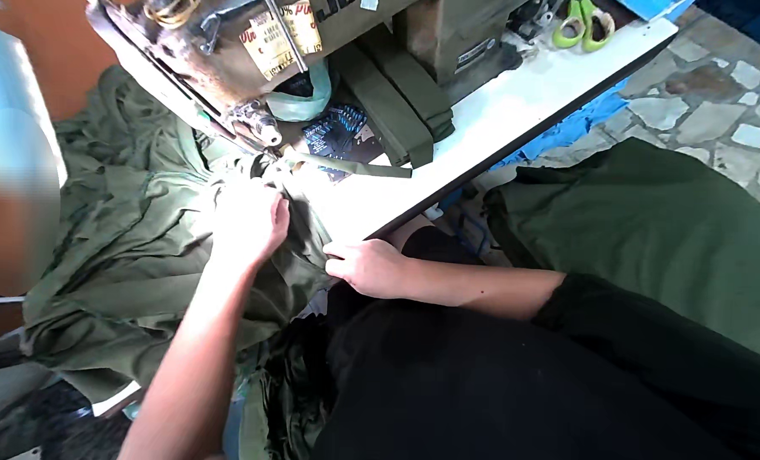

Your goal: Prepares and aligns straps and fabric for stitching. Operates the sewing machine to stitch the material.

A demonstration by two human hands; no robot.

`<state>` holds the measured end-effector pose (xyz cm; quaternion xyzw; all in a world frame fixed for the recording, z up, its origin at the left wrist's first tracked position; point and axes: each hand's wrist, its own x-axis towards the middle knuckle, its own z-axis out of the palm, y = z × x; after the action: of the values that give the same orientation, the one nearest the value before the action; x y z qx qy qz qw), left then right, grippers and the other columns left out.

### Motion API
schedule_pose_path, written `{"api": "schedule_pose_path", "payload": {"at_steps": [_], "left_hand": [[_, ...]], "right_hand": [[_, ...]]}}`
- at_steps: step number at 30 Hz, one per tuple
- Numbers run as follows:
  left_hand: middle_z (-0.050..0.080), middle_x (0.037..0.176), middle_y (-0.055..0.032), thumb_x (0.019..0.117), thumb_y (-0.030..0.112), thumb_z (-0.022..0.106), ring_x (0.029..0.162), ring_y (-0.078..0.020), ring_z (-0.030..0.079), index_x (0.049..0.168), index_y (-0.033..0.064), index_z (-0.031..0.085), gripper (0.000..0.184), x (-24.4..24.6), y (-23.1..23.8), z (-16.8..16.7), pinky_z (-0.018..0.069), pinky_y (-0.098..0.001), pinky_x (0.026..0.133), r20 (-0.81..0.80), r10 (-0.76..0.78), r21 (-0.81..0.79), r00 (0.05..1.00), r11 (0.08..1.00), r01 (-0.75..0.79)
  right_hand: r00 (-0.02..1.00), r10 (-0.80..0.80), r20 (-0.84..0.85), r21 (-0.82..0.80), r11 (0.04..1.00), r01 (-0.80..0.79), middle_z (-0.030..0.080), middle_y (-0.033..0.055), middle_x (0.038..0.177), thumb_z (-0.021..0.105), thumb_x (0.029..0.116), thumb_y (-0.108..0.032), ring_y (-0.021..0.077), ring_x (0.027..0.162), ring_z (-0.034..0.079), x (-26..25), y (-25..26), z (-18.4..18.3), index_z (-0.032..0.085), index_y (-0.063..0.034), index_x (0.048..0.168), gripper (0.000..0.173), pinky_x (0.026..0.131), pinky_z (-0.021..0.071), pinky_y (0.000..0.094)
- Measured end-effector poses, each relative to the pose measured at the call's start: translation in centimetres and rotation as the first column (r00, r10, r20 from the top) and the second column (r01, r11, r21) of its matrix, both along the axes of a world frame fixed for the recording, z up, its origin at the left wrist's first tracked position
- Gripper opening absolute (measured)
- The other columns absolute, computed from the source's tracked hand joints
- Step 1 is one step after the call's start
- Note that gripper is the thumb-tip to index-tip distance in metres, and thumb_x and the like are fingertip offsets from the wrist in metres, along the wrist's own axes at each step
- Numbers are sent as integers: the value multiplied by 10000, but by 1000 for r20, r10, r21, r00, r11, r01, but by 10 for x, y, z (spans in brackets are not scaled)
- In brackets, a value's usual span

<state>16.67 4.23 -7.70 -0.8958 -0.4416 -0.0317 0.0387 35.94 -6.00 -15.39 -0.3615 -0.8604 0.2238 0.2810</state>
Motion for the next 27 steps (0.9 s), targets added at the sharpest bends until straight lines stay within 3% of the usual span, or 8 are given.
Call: {"api": "schedule_pose_path", "payload": {"at_steps": [3, 6, 12, 14, 16, 20, 23, 27], "left_hand": [[622, 1340, -288, 1032, 187, 432, 1265, -471, 590, 1264, -85, 640, 413, 8, -5, -31, 440, -632, 1044, 253, -27, -44, 967, 998, 39], [384, 1624, -180, 1084, 375, 339, 1511, -379, 346, 1580, 51, 378, 594, -3, 6, -51, 246, -598, 1222, 127, 217, -195, 968, 962, -190], [517, 1458, -284, 1044, 363, 350, 1376, -460, 487, 1406, -28, 537, 565, 19, -5, -51, 382, -664, 1074, 193, 145, -91, 970, 987, -130], [396, 1593, -256, 1075, 414, 302, 1485, -444, 367, 1535, 9, 431, 627, 22, -14, -56, 295, -684, 1144, 104, 202, -123, 974, 974, -189], [417, 1575, -266, 1077, 425, 301, 1471, -455, 383, 1513, -16, 453, 639, 20, -16, -58, 303, -684, 1139, 101, 190, -100, 977, 979, -180], [315, 1640, -247, 1076, 407, 322, 1516, -440, 309, 1549, 2, 402, 627, 23, -15, -55, 289, -677, 1153, 85, 207, -131, 975, 972, -194], [319, 1645, -229, 1068, 389, 337, 1531, -415, 291, 1560, 30, 399, 613, 24, -15, -57, 260, -676, 1169, 106, 215, -127, 971, 971, -201], [348, 1631, -227, 1072, 354, 342, 1530, -410, 293, 1552, 32, 417, 583, 21, -14, -60, 226, -687, 1172, 119, 193, -134, 974, 975, -177]], "right_hand": [[1000, -12, -19, 45, 999, 13, 706, 185, 1105, 590, 969, -17, 306, 875, 729, 0, 0, -3, 723, -13, 923, 141, 647, 595, 440], [1000, -7, -9, 70, 998, 8, 707, 181, 1096, 588, 977, -27, 304, 911, 727, 0, 0, -3, 724, -14, 921, 147, 667, 597, 433], [1000, 19, 4, 36, 999, -19, 713, 178, 1124, 590, 974, -31, 312, 945, 729, 1, 0, -1, 734, -15, 940, 150, 696, 602, 454], [998, 38, 48, -68, 997, -35, 726, 170, 1060, 589, 970, -22, 322, 921, 728, 11, 7, 15, 733, 3, 978, 146, 729, 590, 491], [993, -72, 98, -148, 985, 86, 723, 211, 956, 558, 990, -32, 380, 888, 722, 26, 25, 34, 727, 28, 1038, 185, 757, 568, 559], [852, -364, 377, -125, 891, 436, 625, 212, 1304, 493, 1015, 11, 402, 1035, 688, 56, 71, 68, 659, 24, 1205, 253, 840, 558, 556], [669, -353, 655, -127, 821, 557, 563, 246, 1358, 557, 953, 87, 427, 1087, 664, 52, 84, 80, 607, 68, 1256, 307, 846, 563, 557], [689, -376, 620, -117, 823, 555, 592, 255, 1292, 535, 981, 46, 431, 1078, 667, 51, 83, 74, 609, 68, 1232, 263, 834, 558, 563]]}}
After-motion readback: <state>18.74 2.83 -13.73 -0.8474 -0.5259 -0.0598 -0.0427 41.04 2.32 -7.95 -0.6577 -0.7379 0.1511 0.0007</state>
